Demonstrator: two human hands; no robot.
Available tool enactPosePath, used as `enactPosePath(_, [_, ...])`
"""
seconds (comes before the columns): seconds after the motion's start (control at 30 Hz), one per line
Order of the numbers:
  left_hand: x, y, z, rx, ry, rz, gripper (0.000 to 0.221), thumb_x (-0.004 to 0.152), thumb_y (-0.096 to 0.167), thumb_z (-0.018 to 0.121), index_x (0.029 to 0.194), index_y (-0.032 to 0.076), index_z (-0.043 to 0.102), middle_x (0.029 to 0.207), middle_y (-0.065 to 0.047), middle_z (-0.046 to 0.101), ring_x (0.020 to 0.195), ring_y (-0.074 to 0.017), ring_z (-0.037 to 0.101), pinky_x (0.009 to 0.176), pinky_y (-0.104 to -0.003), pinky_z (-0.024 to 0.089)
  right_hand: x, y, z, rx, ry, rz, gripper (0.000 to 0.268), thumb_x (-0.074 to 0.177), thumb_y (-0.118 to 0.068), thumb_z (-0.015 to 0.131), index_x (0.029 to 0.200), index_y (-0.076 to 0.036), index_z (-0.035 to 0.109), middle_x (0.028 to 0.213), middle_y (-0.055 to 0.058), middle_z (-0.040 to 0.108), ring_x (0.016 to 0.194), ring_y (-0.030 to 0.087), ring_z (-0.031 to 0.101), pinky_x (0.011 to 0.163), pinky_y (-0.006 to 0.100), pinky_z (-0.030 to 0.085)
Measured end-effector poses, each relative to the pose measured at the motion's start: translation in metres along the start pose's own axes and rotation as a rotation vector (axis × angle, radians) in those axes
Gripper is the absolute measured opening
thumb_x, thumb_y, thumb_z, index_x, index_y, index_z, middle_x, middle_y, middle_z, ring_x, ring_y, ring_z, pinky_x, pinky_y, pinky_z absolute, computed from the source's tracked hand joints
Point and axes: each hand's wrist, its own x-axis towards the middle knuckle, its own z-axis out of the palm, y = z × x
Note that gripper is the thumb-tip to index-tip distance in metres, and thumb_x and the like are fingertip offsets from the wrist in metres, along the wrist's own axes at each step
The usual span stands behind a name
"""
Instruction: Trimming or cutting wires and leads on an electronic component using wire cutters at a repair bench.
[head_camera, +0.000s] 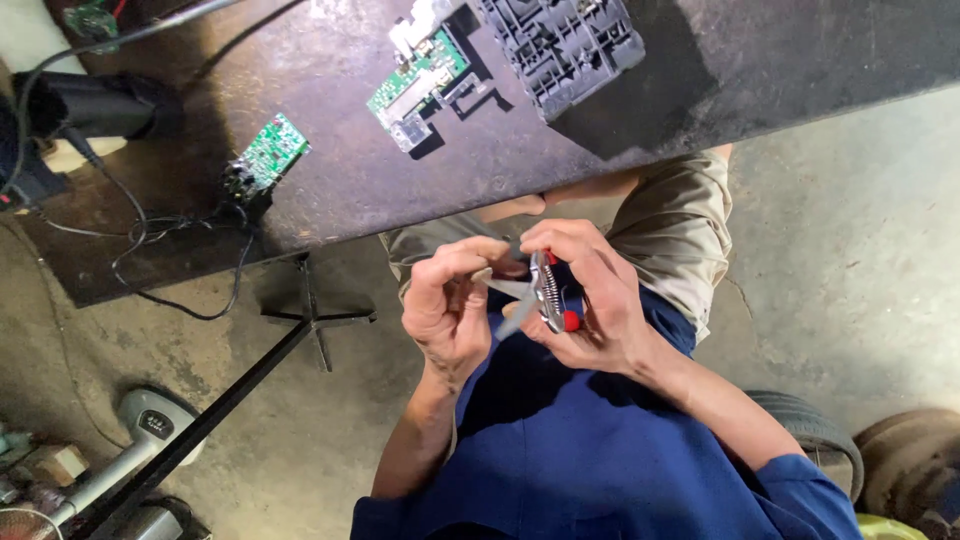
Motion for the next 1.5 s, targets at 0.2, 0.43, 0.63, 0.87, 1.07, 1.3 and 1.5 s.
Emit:
enactPosePath(0.2, [0.018, -0.008, -0.013, -0.403, 0.164, -0.144, 0.004, 0.101, -0.003, 0.059, 0.1, -0.007, 0.058, 0.076, -0.023, 0.064, 0.066, -0.0312, 0.069, 0.063, -0.04, 0.063, -0.026, 0.006, 0.003, 0.161, -0.199, 0.336, 0.026, 0.088, -0.019, 0.079, 0.106, -0.001, 0.073, 0.076, 0.011, 0.063, 0.068, 0.016, 0.056, 0.063, 0.033, 0.052])
enactPosePath(0.43, [0.004, -0.041, -0.032, -0.777, 0.255, -0.47, 0.01, 0.094, -0.006, 0.058, 0.105, -0.004, 0.058, 0.083, -0.024, 0.059, 0.072, -0.0298, 0.07, 0.066, -0.044, 0.064, -0.051, 0.016, 0.008, 0.263, -0.255, 0.635, 0.019, 0.087, -0.021, 0.082, 0.098, -0.006, 0.08, 0.066, 0.008, 0.068, 0.066, 0.009, 0.055, 0.057, 0.029, 0.05])
enactPosePath(0.63, [0.002, -0.049, -0.041, -0.883, 0.265, -0.53, 0.012, 0.095, -0.007, 0.06, 0.106, -0.004, 0.056, 0.084, -0.024, 0.063, 0.077, -0.0349, 0.076, 0.071, -0.044, 0.067, -0.045, 0.015, 0.01, 0.244, -0.278, 0.631, 0.015, 0.085, -0.02, 0.083, 0.093, -0.007, 0.079, 0.059, 0.004, 0.062, 0.06, 0.008, 0.053, 0.053, 0.025, 0.048])
enactPosePath(0.87, [0.009, -0.035, -0.036, -0.773, 0.259, -0.463, 0.01, 0.094, -0.009, 0.062, 0.102, -0.005, 0.057, 0.084, -0.03, 0.065, 0.075, -0.0414, 0.076, 0.066, -0.049, 0.068, -0.042, 0.015, 0.011, 0.218, -0.258, 0.656, 0.014, 0.086, -0.021, 0.083, 0.089, -0.008, 0.079, 0.057, 0.005, 0.061, 0.058, 0.007, 0.053, 0.05, 0.024, 0.047])
enactPosePath(1.07, [0.005, -0.039, -0.039, -0.719, 0.268, -0.446, 0.01, 0.094, -0.013, 0.06, 0.101, -0.007, 0.059, 0.086, -0.033, 0.067, 0.077, -0.0441, 0.077, 0.066, -0.052, 0.068, -0.04, 0.013, 0.011, 0.207, -0.239, 0.634, 0.014, 0.086, -0.022, 0.083, 0.087, -0.009, 0.079, 0.056, 0.002, 0.061, 0.057, 0.006, 0.053, 0.049, 0.022, 0.047])
enactPosePath(1.3, [0.002, -0.04, -0.041, -0.716, 0.303, -0.458, 0.009, 0.094, -0.015, 0.059, 0.101, -0.01, 0.06, 0.087, -0.033, 0.066, 0.078, -0.0456, 0.077, 0.066, -0.052, 0.069, -0.042, 0.018, 0.014, 0.201, -0.231, 0.622, 0.015, 0.086, -0.021, 0.083, 0.086, -0.007, 0.078, 0.056, 0.004, 0.061, 0.055, 0.007, 0.053, 0.048, 0.022, 0.046])
enactPosePath(1.5, [-0.001, -0.043, -0.041, -0.726, 0.33, -0.452, 0.01, 0.095, -0.014, 0.059, 0.102, -0.008, 0.061, 0.09, -0.032, 0.066, 0.081, -0.0458, 0.077, 0.07, -0.053, 0.068, -0.041, 0.016, 0.015, 0.203, -0.235, 0.623, 0.015, 0.087, -0.021, 0.082, 0.084, -0.007, 0.078, 0.056, 0.005, 0.061, 0.055, 0.007, 0.052, 0.047, 0.023, 0.046])
